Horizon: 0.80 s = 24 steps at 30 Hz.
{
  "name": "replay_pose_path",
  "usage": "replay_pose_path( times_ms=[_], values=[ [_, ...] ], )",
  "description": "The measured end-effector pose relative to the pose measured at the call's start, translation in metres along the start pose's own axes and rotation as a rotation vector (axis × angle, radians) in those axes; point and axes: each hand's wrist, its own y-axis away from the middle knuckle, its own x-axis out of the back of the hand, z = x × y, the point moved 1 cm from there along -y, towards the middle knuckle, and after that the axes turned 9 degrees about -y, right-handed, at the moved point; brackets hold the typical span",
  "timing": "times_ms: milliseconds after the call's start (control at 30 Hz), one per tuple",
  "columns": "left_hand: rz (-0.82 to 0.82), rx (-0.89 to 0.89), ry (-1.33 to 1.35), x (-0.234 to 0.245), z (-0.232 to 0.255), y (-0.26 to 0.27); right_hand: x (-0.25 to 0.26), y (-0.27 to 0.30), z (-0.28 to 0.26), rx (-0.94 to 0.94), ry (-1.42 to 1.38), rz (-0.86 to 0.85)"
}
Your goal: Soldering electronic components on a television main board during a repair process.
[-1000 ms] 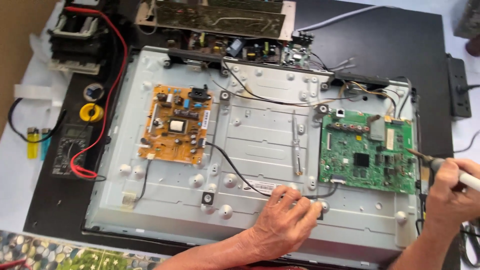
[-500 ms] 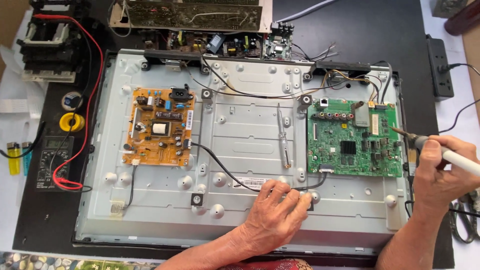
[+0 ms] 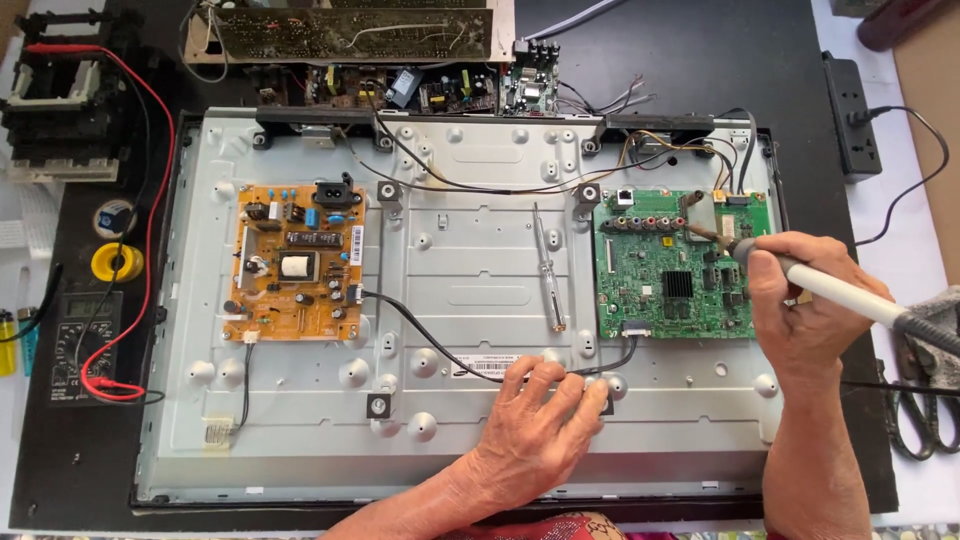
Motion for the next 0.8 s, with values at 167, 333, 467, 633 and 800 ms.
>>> replay_pose_path(
  times_ms=[167,333,467,633,800],
  values=[
    [-0.010,0.004,0.007,-0.0011,0.0001,0.0017,0.0025,0.0029,0.0062,0.027,0.017,0.021],
    [-0.025,-0.005,0.009,-0.0011,-0.0005,0.0018,-0.0040,0.0016,0.0082,0.018,0.013,0.008],
    [-0.027,-0.006,0.011,-0.0001,-0.0005,0.0004,-0.0043,0.0036,0.0105,0.000,0.004,0.000],
    [-0.025,-0.010,0.018,-0.0009,-0.0006,0.0016,-0.0046,0.0050,0.0090,-0.015,-0.010,0.000],
    [-0.032,-0.012,0.009,-0.0019,-0.0007,0.0022,-0.0046,0.0062,0.0084,0.045,-0.065,0.062]
  ],
)
